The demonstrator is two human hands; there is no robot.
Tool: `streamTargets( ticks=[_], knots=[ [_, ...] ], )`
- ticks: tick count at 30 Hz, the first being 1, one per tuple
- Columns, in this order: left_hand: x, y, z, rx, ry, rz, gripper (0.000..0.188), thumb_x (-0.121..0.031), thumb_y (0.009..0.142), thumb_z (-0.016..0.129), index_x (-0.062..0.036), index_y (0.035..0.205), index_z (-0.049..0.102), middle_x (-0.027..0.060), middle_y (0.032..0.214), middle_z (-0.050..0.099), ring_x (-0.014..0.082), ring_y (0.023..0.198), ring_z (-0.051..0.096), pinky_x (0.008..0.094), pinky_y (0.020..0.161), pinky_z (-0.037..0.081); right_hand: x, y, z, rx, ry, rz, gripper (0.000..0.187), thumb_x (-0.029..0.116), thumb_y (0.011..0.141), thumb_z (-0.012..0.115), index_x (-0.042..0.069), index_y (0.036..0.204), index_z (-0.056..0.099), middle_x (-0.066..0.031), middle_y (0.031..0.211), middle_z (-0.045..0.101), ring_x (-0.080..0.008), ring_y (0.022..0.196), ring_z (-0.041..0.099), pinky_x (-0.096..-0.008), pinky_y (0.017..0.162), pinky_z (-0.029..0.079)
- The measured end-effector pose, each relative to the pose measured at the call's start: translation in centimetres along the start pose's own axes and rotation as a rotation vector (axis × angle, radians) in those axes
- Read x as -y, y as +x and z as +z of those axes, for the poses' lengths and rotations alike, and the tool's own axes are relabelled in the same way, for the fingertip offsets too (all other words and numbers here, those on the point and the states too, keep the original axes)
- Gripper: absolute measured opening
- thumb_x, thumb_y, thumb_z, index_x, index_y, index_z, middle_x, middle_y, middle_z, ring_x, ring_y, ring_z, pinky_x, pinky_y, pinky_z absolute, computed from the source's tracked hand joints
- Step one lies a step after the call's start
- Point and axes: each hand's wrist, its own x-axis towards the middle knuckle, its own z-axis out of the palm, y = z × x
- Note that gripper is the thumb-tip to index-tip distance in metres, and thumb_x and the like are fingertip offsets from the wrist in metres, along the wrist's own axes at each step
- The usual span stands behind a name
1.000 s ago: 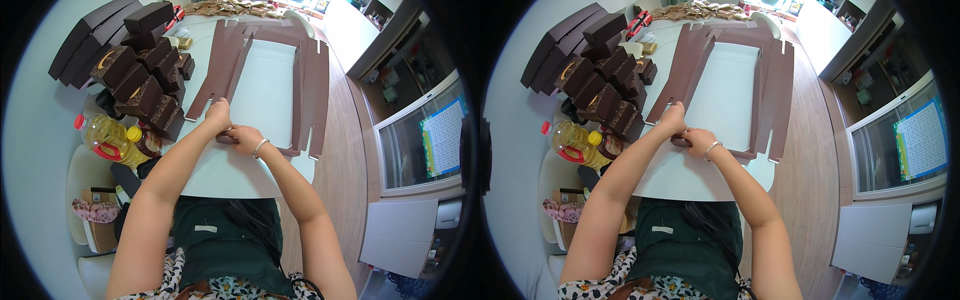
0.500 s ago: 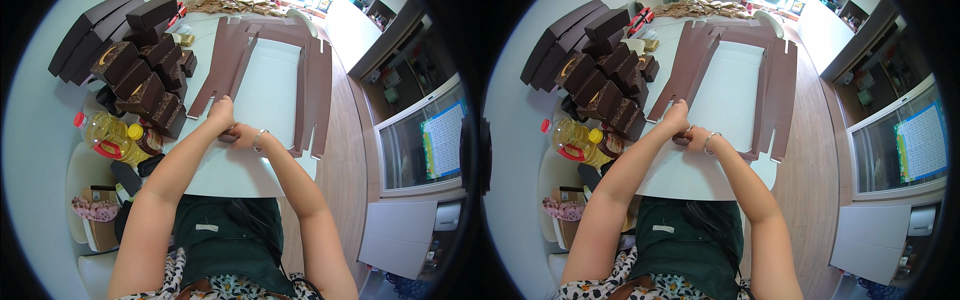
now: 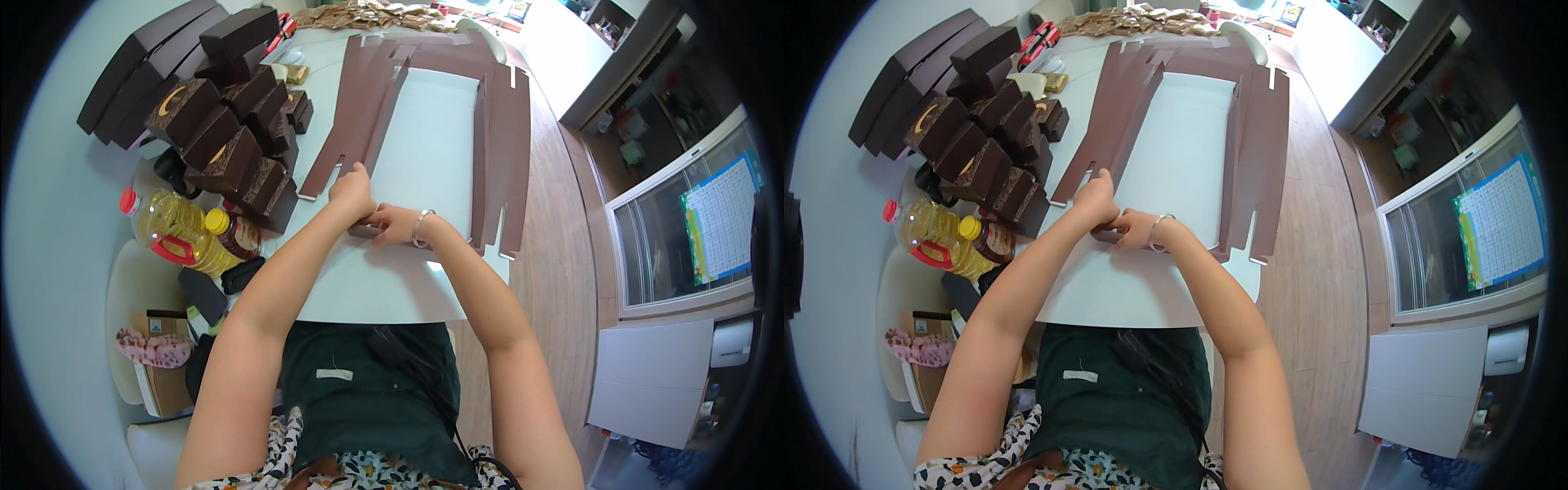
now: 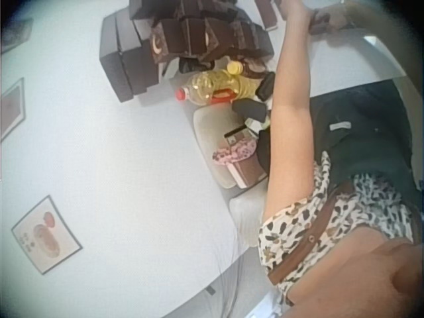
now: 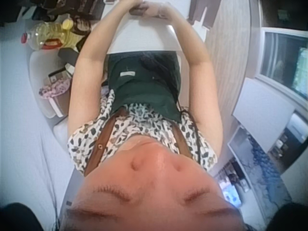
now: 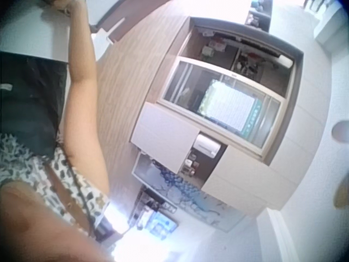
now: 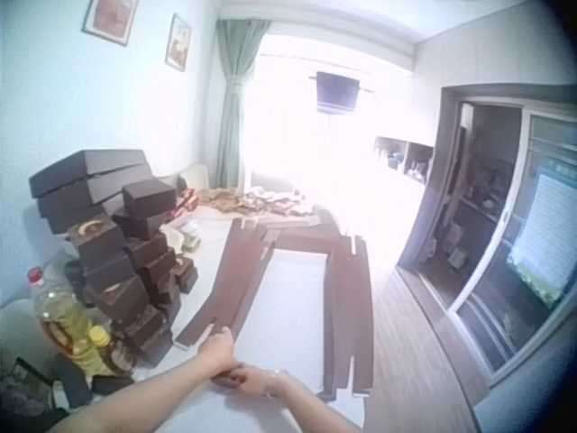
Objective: The person assembles a brown cardboard box by folding the flaps of a flat sheet and tucking the tabs into slots. They handle the cardboard sheet, folding the sides and bottom to form the box structure, and then place the finished box on a stack of similar boxes on the table.
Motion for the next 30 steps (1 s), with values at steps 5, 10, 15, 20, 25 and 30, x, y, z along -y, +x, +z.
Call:
streamTargets(
  ticks=[5, 10, 15, 20, 25, 30],
  knots=[
    [0.8, -2.4, 2.0, -0.693, 0.488, 0.168, 0.069, -0.016, 0.074, 0.075, -0.0033, 0.131, 0.038, 0.0172, 0.115, 0.062, 0.0272, 0.114, 0.056, 0.0411, 0.088, 0.047, -1.6, -9.8, -3.3, -0.494, -0.359, -0.102, 0.031, 0.022, 0.08, 0.065, 0.01, 0.109, 0.065, -0.0161, 0.109, 0.06, -0.0334, 0.106, 0.059, -0.0419, 0.089, 0.049],
    [-4.4, -4.5, 5.2, -0.094, -0.361, 0.834, 0.036, -0.027, 0.073, 0.077, -0.0052, 0.1, 0.069, 0.0097, 0.097, 0.065, 0.0271, 0.099, 0.059, 0.0385, 0.082, 0.045, -5.6, -12.7, -4.6, -0.782, -0.167, 0.498, 0.042, 0.022, 0.081, 0.067, -0.006, 0.105, 0.048, -0.0269, 0.101, 0.061, -0.0329, 0.076, 0.068, -0.0413, 0.06, 0.057],
    [-8.7, -5.8, 7.3, -0.062, -0.094, 0.846, 0.031, -0.027, 0.071, 0.078, -0.0102, 0.095, 0.071, 0.004, 0.098, 0.067, 0.0255, 0.094, 0.062, 0.036, 0.081, 0.052, -6.7, -10.2, -2.8, -0.657, -0.069, 0.655, 0.059, 0.012, 0.073, 0.069, -0.011, 0.118, 0.039, -0.0303, 0.102, 0.063, -0.0384, 0.085, 0.069, -0.0424, 0.066, 0.059],
    [-8.3, -6.1, 7.7, -0.063, -0.123, 0.808, 0.025, -0.019, 0.072, 0.076, -0.0131, 0.096, 0.07, -0.0014, 0.102, 0.066, 0.0233, 0.093, 0.062, 0.0365, 0.08, 0.053, -7.0, -9.6, -2.1, -0.777, -0.078, 0.649, 0.057, 0.008, 0.066, 0.071, -0.01, 0.111, 0.041, -0.0321, 0.095, 0.063, -0.042, 0.09, 0.067, -0.0449, 0.071, 0.058],
    [-8.2, -6.1, 7.5, -0.01, -0.109, 0.796, 0.027, -0.018, 0.073, 0.076, -0.0161, 0.099, 0.071, -0.0032, 0.104, 0.066, 0.0227, 0.094, 0.061, 0.0367, 0.082, 0.052, -6.2, -9.4, -2.2, -0.767, -0.059, 0.693, 0.064, 0.007, 0.066, 0.071, -0.011, 0.118, 0.039, -0.0334, 0.1, 0.063, -0.0439, 0.095, 0.066, -0.0449, 0.08, 0.056],
    [-8.6, -5.6, 7.1, 0.114, -0.071, 0.783, 0.031, -0.019, 0.076, 0.074, -0.0187, 0.106, 0.071, -0.0025, 0.107, 0.062, 0.0241, 0.102, 0.056, 0.0376, 0.088, 0.05, -6.0, -9.4, -2.1, -0.794, -0.094, 0.706, 0.065, 0.007, 0.067, 0.07, -0.011, 0.121, 0.038, -0.0339, 0.105, 0.062, -0.0444, 0.098, 0.065, -0.0436, 0.082, 0.055]
  ],
)
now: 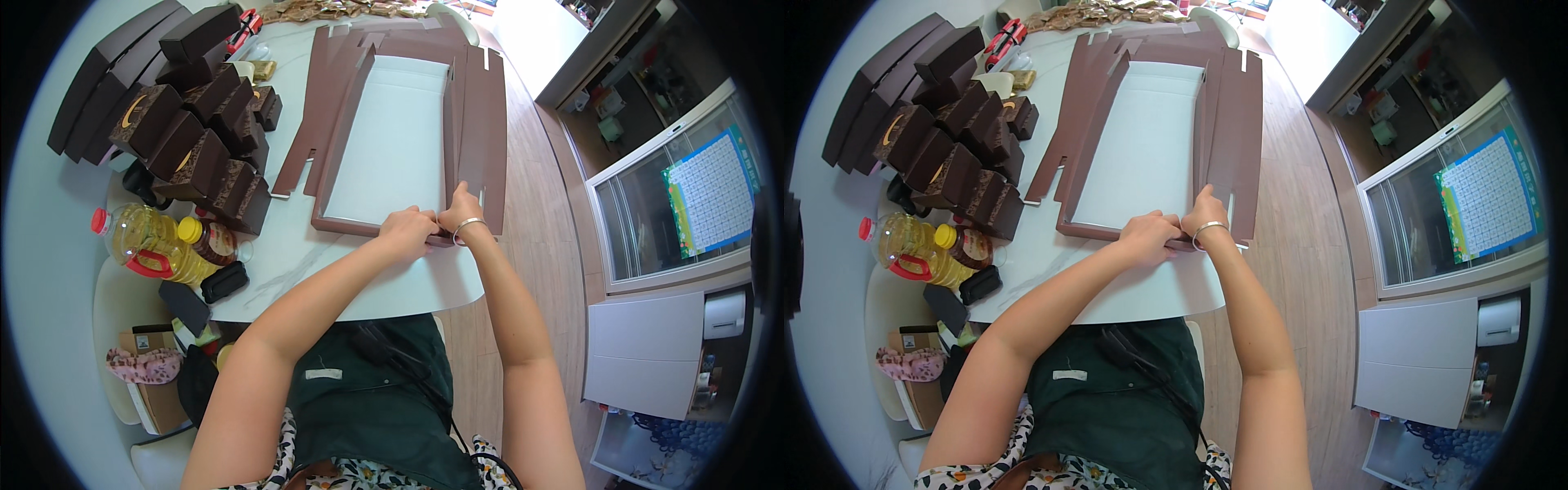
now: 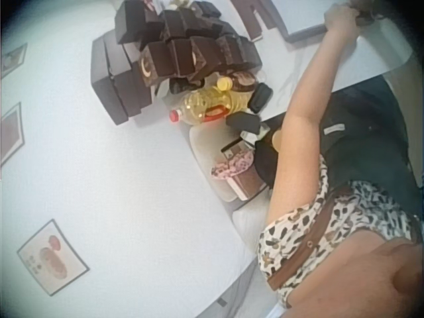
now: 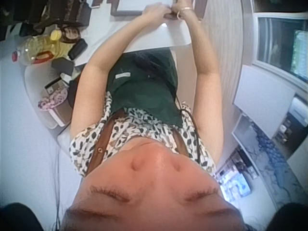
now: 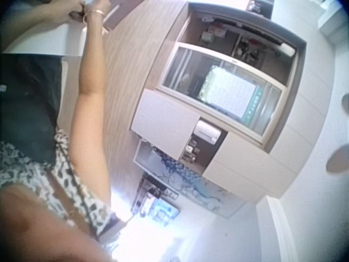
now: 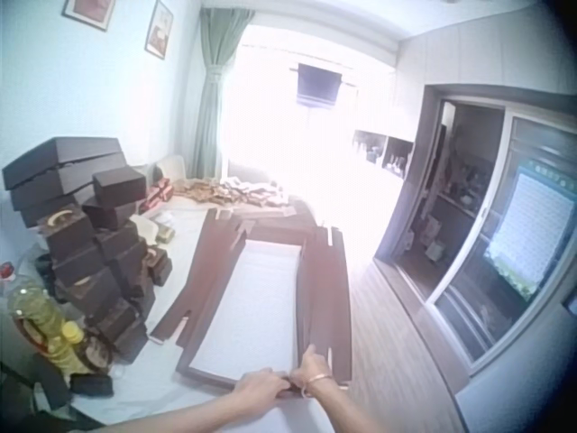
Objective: The person assembles a brown cardboard box by folding the flaps of a flat sheet and tucking the tabs into slots. They handle the cardboard sheet, folding the sides and bottom to form the box structure, and then place the finished box on a stack of similar boxes on the table.
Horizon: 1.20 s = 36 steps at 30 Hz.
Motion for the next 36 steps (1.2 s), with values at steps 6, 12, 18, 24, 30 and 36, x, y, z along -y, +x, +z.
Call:
streamTargets(
  ticks=[6, 12, 18, 24, 30, 36],
  knots=[
    [0.5, 1.1, -0.8, 0.143, 0.074, 0.043, 0.035, -0.019, 0.075, 0.074, -0.0197, 0.109, 0.071, 0.002, 0.11, 0.06, 0.0268, 0.105, 0.054, 0.0382, 0.091, 0.048, -0.2, 0.1, 0.1, 0.015, 0.024, -0.014, 0.062, 0.008, 0.068, 0.07, -0.01, 0.118, 0.039, -0.0335, 0.104, 0.062, -0.0437, 0.096, 0.065, -0.0449, 0.078, 0.057],
    [2.1, 1.3, -0.4, 0.164, -0.18, 0.129, 0.045, -0.014, 0.069, 0.076, -0.0182, 0.114, 0.07, 0.0034, 0.116, 0.059, 0.0281, 0.103, 0.054, 0.039, 0.092, 0.047, -1.0, 0.7, 0.3, 0.014, 0.031, -0.035, 0.058, 0.007, 0.068, 0.069, -0.01, 0.114, 0.039, -0.0328, 0.101, 0.062, -0.0429, 0.09, 0.067, -0.045, 0.062, 0.059],
    [2.1, 1.5, -1.2, 0.319, -0.249, 0.084, 0.057, 0.002, 0.07, 0.055, -0.0205, 0.122, 0.066, 0.0068, 0.118, 0.055, 0.0291, 0.105, 0.051, 0.0399, 0.095, 0.045, -0.9, 0.9, 0.7, 0.017, 0.068, -0.049, 0.053, 0.006, 0.068, 0.068, -0.009, 0.111, 0.04, -0.0315, 0.098, 0.063, -0.0422, 0.087, 0.067, -0.0455, 0.062, 0.059],
    [1.1, 1.5, -2.8, 0.412, -0.073, 0.075, 0.062, 0.003, 0.069, 0.046, -0.0217, 0.123, 0.066, 0.0073, 0.116, 0.052, 0.0281, 0.108, 0.045, 0.0396, 0.097, 0.041, -1.3, 1.2, 0.7, 0.008, 0.059, -0.082, 0.057, 0.006, 0.068, 0.068, -0.009, 0.115, 0.039, -0.0319, 0.097, 0.062, -0.0429, 0.086, 0.067, -0.0449, 0.066, 0.059],
    [2.7, 1.6, -2.4, 0.219, 0.016, 0.364, 0.041, -0.012, 0.07, 0.064, -0.0167, 0.11, 0.071, 0.0055, 0.111, 0.057, 0.0277, 0.104, 0.048, 0.0376, 0.092, 0.043, -0.3, 0.1, -0.2, 0.033, 0.123, -0.048, 0.059, 0.005, 0.07, 0.067, -0.009, 0.118, 0.037, -0.0318, 0.099, 0.062, -0.0425, 0.085, 0.068, -0.045, 0.058, 0.059],
    [3.7, 2.3, -0.7, 0.257, -0.359, 0.305, 0.042, -0.013, 0.068, 0.069, -0.0162, 0.11, 0.072, 0.0006, 0.117, 0.063, 0.0281, 0.101, 0.05, 0.0371, 0.093, 0.045, -1.5, 1.1, 0.5, 0.031, 0.117, -0.07, 0.062, 0.004, 0.071, 0.065, -0.009, 0.123, 0.035, -0.0306, 0.098, 0.063, -0.0407, 0.079, 0.068, -0.0427, 0.044, 0.057]
  ],
)
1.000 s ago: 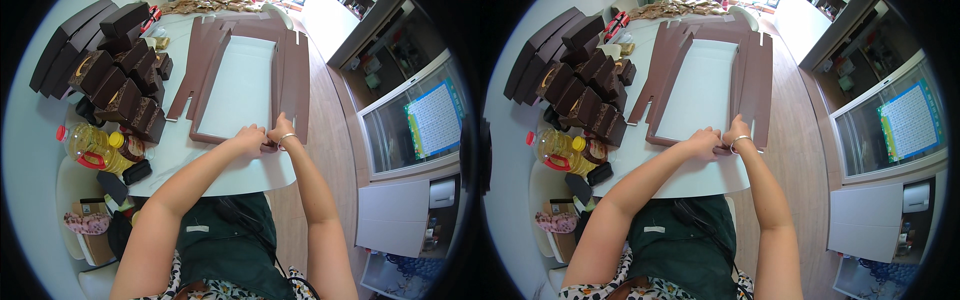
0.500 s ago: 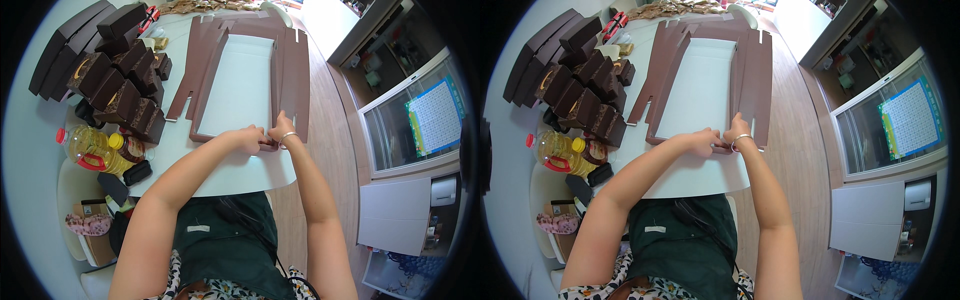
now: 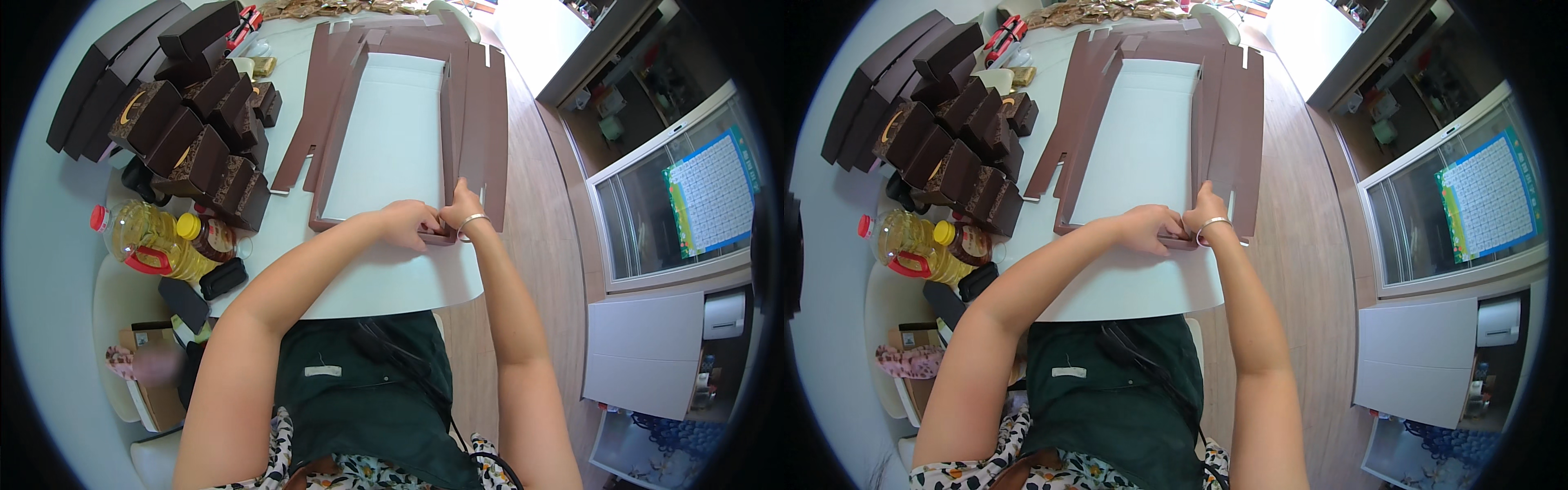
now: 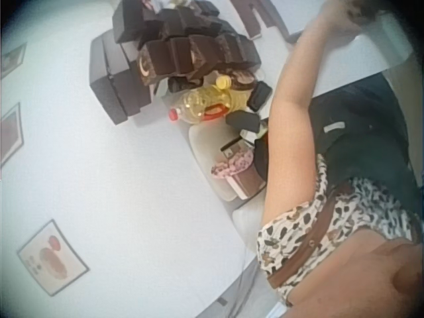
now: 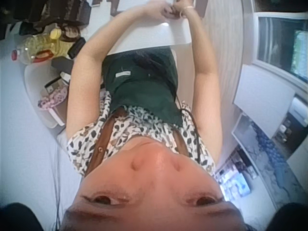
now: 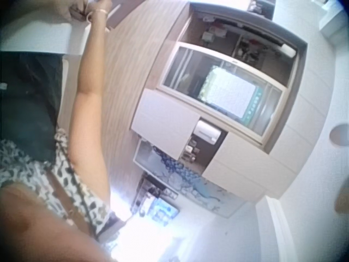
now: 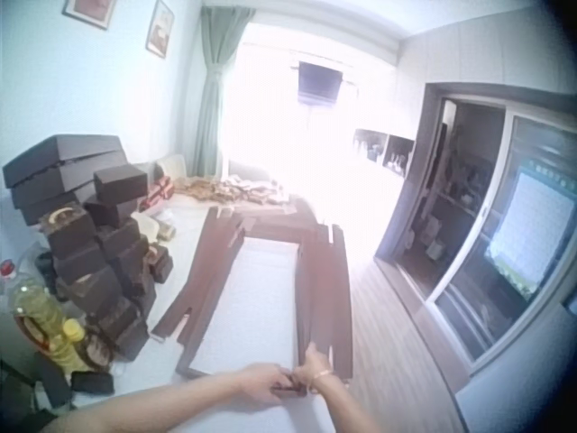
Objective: The person assembles a brown cardboard box by folding the flaps of a flat sheet and tucking the tabs into slots. They handle the cardboard sheet, folding the sides and bottom to form the box structure, and then place the finished box on a stack of similar boxes on the table.
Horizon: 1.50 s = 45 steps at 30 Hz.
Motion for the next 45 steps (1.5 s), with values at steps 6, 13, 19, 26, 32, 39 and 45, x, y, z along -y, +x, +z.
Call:
streamTargets(
  ticks=[6, 13, 19, 26, 32, 39, 45],
  knots=[
    [0.2, -0.2, -0.5, 0.084, 0.046, -0.044, 0.054, -0.01, 0.068, 0.068, -0.0207, 0.121, 0.067, -0.004, 0.12, 0.062, 0.0265, 0.104, 0.046, 0.0378, 0.097, 0.043, 1.9, -1.3, -0.9, 0.079, 0.026, 0.078, 0.069, 0.005, 0.073, 0.064, -0.008, 0.133, 0.033, -0.0309, 0.108, 0.062, -0.0427, 0.1, 0.065, -0.0436, 0.081, 0.056],
    [-1.2, 0.1, -0.3, 0.139, 0.216, -0.138, 0.056, -0.011, 0.073, 0.068, -0.0196, 0.127, 0.062, -0.0006, 0.116, 0.061, 0.027, 0.109, 0.045, 0.0397, 0.101, 0.042, 1.5, -1.1, -0.6, 0.054, 0.012, 0.083, 0.071, 0.005, 0.073, 0.066, -0.007, 0.134, 0.032, -0.0308, 0.11, 0.062, -0.0414, 0.099, 0.065, -0.0429, 0.078, 0.057],
    [-3.8, -0.9, 2.7, -0.097, 0.611, -0.201, 0.023, -0.009, 0.073, 0.068, -0.0077, 0.096, 0.069, 0.0082, 0.101, 0.061, 0.0269, 0.101, 0.056, 0.0384, 0.088, 0.051, 1.7, -1.4, -0.2, 0.037, 0.023, 0.116, 0.066, 0.007, 0.074, 0.064, -0.007, 0.13, 0.034, -0.0317, 0.107, 0.062, -0.0418, 0.097, 0.066, -0.043, 0.079, 0.056],
    [-3.8, -2.3, 5.0, -0.395, 0.584, -0.167, 0.024, -0.004, 0.061, 0.07, -0.0076, 0.084, 0.066, 0.0072, 0.092, 0.06, 0.0239, 0.09, 0.058, 0.0357, 0.072, 0.055, 2.9, -2.6, -1.0, 0.092, 0.053, 0.126, 0.06, 0.021, 0.076, 0.066, -0.006, 0.123, 0.041, -0.0295, 0.102, 0.064, -0.0381, 0.09, 0.068, -0.0434, 0.073, 0.058],
    [-4.4, -1.1, 4.7, -0.288, 0.495, -0.276, 0.023, -0.004, 0.064, 0.07, -0.008, 0.086, 0.067, 0.006, 0.098, 0.061, 0.0254, 0.097, 0.059, 0.037, 0.078, 0.054, 1.4, -1.1, -0.2, 0.006, 0.0, 0.072, 0.052, 0.017, 0.075, 0.063, -0.008, 0.116, 0.042, -0.0304, 0.099, 0.064, -0.041, 0.09, 0.067, -0.0447, 0.077, 0.056],
    [-4.1, -1.1, 3.1, -0.137, 0.42, -0.344, 0.02, -0.011, 0.071, 0.07, -0.0137, 0.091, 0.07, 0.0025, 0.099, 0.063, 0.0251, 0.1, 0.06, 0.0395, 0.079, 0.053, 0.5, -0.7, 0.7, -0.013, 0.041, 0.045, 0.053, 0.018, 0.076, 0.063, -0.008, 0.117, 0.041, -0.0294, 0.092, 0.065, -0.0402, 0.08, 0.068, -0.0443, 0.068, 0.057],
    [-3.9, -5.6, 6.0, -0.435, 0.453, -0.095, 0.024, -0.008, 0.07, 0.066, -0.0139, 0.094, 0.068, -0.0003, 0.087, 0.064, 0.0231, 0.084, 0.063, 0.038, 0.069, 0.05, 1.9, -5.0, -1.4, 0.176, 0.372, 0.1, 0.068, 0.035, 0.079, 0.069, -0.004, 0.124, 0.037, -0.0224, 0.083, 0.066, -0.0281, 0.06, 0.068, -0.0426, 0.045, 0.055]
  ],
)
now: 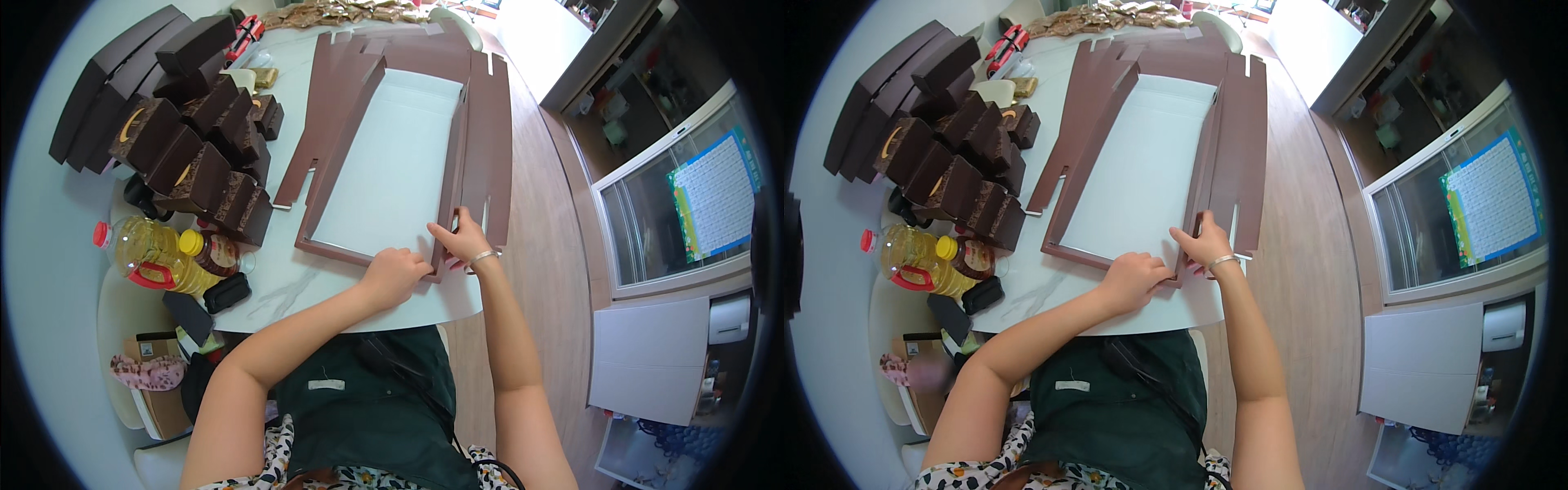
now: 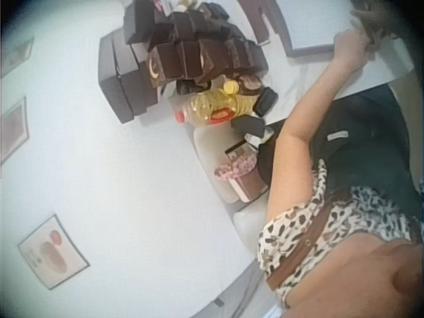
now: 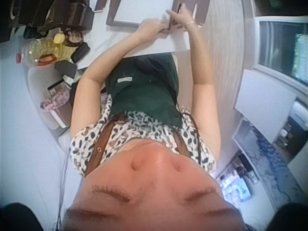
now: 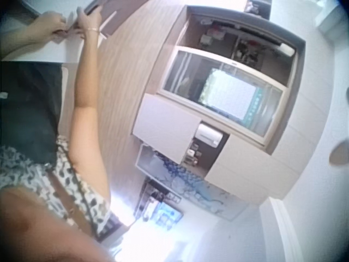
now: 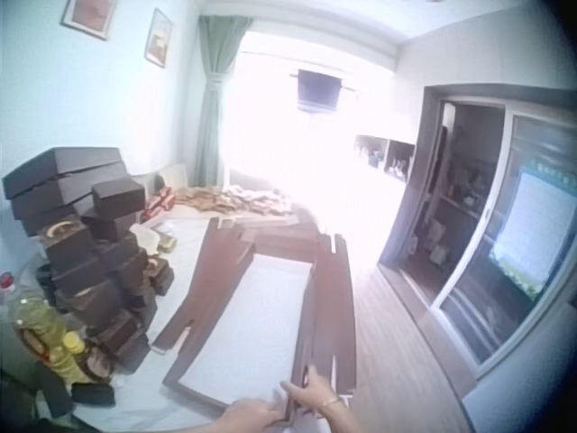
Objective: The person assembles a brown cardboard box by folding the flaps of a flat sheet and tucking the tabs into slots. They handle the cardboard sheet, folding the sides and bottom to form the box structure, and then place the finished box on a stack of similar boxes on the table.
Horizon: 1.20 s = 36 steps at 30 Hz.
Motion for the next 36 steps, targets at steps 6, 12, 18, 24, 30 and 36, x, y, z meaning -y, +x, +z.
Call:
streamTargets(
  ticks=[6, 12, 18, 24, 30, 36],
  knots=[
    [-1.4, -2.2, 1.4, -0.275, 0.077, 0.125, 0.024, -0.008, 0.068, 0.061, -0.0103, 0.092, 0.066, -0.0004, 0.084, 0.064, 0.0169, 0.075, 0.06, 0.0328, 0.06, 0.044, -1.6, -0.7, 1.2, -0.033, -0.074, -0.142, 0.06, 0.019, 0.075, 0.063, -0.006, 0.123, 0.036, -0.0204, 0.068, 0.063, -0.0337, 0.062, 0.068, -0.0442, 0.051, 0.054],
    [-1.1, -2.4, 1.7, -0.369, 0.163, 0.179, 0.024, -0.008, 0.073, 0.059, -0.0085, 0.095, 0.066, 0.0003, 0.086, 0.063, 0.0173, 0.077, 0.06, 0.0305, 0.064, 0.046, -2.6, -1.5, 3.0, -0.296, 0.009, -0.385, 0.06, 0.006, 0.073, 0.055, -0.01, 0.128, 0.036, -0.0219, 0.067, 0.061, -0.0406, 0.061, 0.062, -0.0442, 0.059, 0.05],
    [-0.6, -0.9, 0.1, -0.275, 0.0, 0.039, 0.028, -0.004, 0.072, 0.061, -0.0068, 0.1, 0.067, 0.0038, 0.095, 0.06, 0.0227, 0.09, 0.057, 0.0336, 0.077, 0.045, -3.0, -1.1, 3.2, -0.526, 0.084, -0.535, 0.057, 0.002, 0.077, 0.053, -0.006, 0.131, 0.039, -0.0187, 0.078, 0.061, -0.032, 0.064, 0.06, -0.0383, 0.061, 0.049],
    [0.4, 1.3, -1.6, 0.005, -0.096, -0.01, 0.028, 0.002, 0.071, 0.059, -0.0094, 0.095, 0.07, 0.0042, 0.096, 0.055, 0.0237, 0.095, 0.051, 0.0344, 0.077, 0.04, -3.3, -0.8, 3.2, -0.505, 0.101, -0.503, 0.053, 0.002, 0.079, 0.05, -0.008, 0.13, 0.039, -0.0252, 0.093, 0.061, -0.0377, 0.077, 0.062, -0.0421, 0.069, 0.05],
    [0.6, 1.4, -1.2, -0.012, -0.035, 0.047, 0.021, -0.001, 0.072, 0.061, -0.01, 0.087, 0.07, 0.0019, 0.095, 0.055, 0.0212, 0.095, 0.05, 0.0329, 0.076, 0.04, -3.3, -0.9, 3.6, -0.544, 0.032, -0.467, 0.052, 0.004, 0.081, 0.05, -0.011, 0.13, 0.038, -0.0311, 0.103, 0.059, -0.0447, 0.086, 0.061, -0.0461, 0.074, 0.05],
    [0.4, 1.8, -0.7, 0.107, -0.048, 0.041, 0.033, 0.003, 0.066, 0.063, -0.0099, 0.096, 0.071, 0.0004, 0.095, 0.059, 0.0209, 0.093, 0.054, 0.0343, 0.075, 0.045, -3.5, -1.0, 3.9, -0.598, -0.015, -0.478, 0.053, 0.005, 0.081, 0.049, -0.012, 0.129, 0.038, -0.0322, 0.104, 0.059, -0.0459, 0.087, 0.061, -0.0471, 0.076, 0.05]
  ],
)
